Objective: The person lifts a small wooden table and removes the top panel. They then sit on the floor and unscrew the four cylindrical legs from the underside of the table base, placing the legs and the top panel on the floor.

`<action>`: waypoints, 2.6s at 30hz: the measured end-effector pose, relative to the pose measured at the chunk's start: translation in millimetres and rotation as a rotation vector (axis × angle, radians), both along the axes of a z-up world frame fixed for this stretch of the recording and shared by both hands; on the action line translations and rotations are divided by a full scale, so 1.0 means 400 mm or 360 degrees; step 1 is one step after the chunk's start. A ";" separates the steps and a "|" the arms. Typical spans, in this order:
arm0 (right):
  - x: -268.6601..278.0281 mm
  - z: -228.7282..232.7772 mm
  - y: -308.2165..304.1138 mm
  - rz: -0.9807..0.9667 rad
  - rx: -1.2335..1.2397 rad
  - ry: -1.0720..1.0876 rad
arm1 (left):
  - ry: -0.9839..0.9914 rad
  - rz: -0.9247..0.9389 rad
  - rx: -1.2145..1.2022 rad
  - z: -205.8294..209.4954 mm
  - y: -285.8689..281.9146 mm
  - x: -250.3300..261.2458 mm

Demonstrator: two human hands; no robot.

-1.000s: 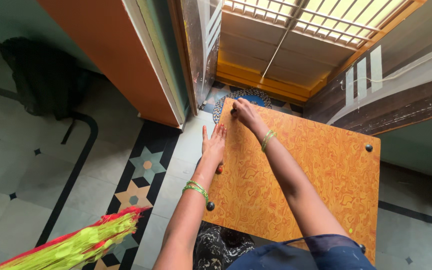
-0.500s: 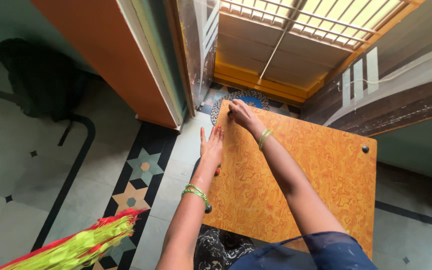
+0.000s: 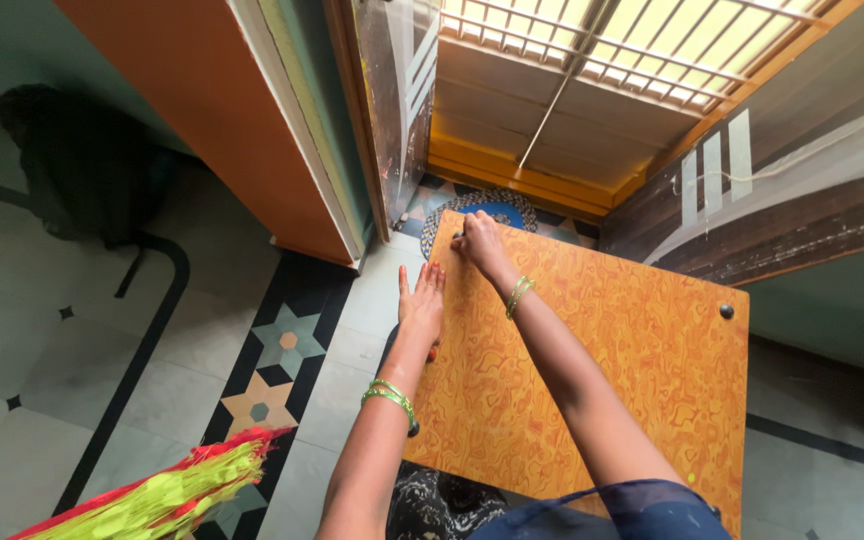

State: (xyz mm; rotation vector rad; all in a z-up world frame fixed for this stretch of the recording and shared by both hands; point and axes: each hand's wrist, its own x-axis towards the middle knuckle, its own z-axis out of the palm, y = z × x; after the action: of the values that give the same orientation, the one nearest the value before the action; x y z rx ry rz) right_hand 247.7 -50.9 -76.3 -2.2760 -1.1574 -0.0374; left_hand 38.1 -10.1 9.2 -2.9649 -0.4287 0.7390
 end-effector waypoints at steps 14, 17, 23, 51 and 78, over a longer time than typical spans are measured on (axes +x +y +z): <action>0.021 0.040 -0.019 0.0212 -0.0144 -0.0047 | -0.0018 -0.0030 -0.0008 -0.036 -0.003 -0.004; -0.005 0.049 0.001 -0.0058 -0.0057 0.0139 | -0.0045 -0.0036 -0.0003 -0.036 0.005 0.002; 0.022 0.022 0.007 0.0121 0.0020 0.0101 | -0.0168 -0.0010 0.0009 -0.089 0.005 0.003; -0.206 0.162 -0.314 -0.0352 -0.0266 -0.0264 | -0.1499 -0.0529 -0.0916 -0.134 0.258 0.279; -0.193 0.144 -0.305 -0.0364 -0.0268 -0.0342 | -0.0907 -0.0809 0.0153 -0.258 0.246 0.387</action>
State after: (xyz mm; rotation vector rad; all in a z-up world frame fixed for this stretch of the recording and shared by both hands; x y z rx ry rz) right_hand 170.6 -173.0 -18.6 -2.5965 -1.0313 -0.2894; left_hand 193.0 88.4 -93.9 -2.9406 0.2686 -0.1735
